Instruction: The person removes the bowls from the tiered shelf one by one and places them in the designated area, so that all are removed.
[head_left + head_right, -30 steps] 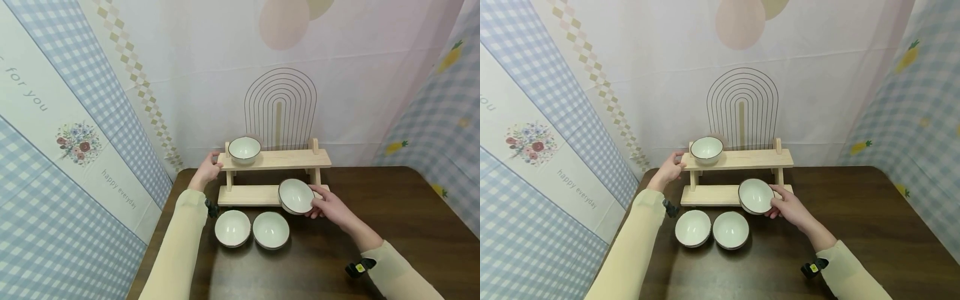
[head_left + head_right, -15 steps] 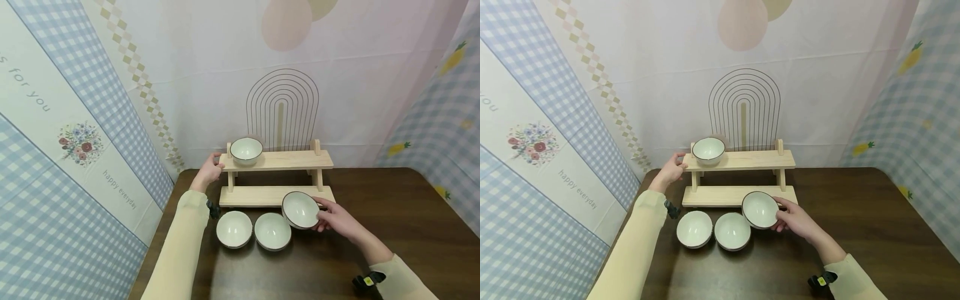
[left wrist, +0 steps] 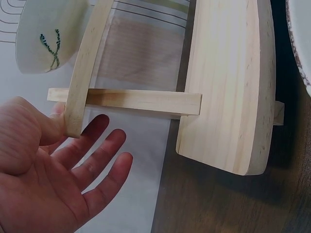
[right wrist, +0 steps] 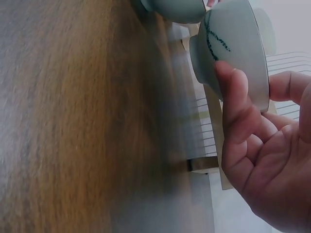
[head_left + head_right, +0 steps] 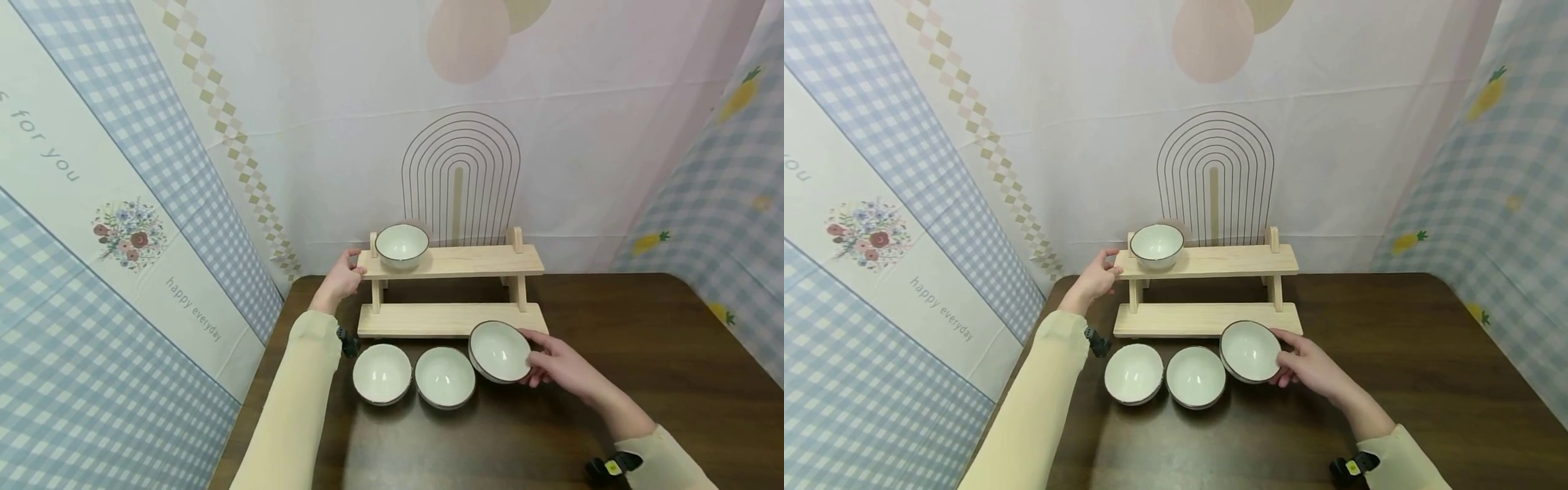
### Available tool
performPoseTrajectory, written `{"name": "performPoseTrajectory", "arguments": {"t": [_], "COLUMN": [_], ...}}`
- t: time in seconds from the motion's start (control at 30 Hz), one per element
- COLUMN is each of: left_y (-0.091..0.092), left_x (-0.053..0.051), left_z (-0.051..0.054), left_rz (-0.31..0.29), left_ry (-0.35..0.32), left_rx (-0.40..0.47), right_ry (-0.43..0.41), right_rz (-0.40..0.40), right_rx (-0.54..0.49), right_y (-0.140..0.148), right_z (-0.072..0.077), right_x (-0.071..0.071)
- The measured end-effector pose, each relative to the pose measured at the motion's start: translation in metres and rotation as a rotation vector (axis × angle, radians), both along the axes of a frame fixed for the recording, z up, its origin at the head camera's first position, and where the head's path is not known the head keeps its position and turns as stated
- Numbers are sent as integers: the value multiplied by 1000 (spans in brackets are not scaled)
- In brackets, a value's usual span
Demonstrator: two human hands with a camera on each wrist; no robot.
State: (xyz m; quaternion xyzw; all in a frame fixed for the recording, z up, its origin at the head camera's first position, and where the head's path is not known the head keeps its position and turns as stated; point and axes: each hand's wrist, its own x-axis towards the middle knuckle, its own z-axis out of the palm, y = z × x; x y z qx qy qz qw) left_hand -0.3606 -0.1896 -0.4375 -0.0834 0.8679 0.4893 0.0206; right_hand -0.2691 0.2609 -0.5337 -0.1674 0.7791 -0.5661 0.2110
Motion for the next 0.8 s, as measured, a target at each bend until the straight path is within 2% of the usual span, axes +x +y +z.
{"name": "performPoseTrajectory", "arguments": {"t": [0.57,0.8], "left_y": [-2,-3], "left_x": [4,4], "left_z": [0,-1], "left_rz": [-18,-32], "left_ry": [5,4], "left_rx": [-15,-10], "right_ry": [-29,-48], "right_rz": [25,63], "right_rx": [2,22], "right_y": [12,18], "right_z": [-13,-15], "right_x": [14,19]}}
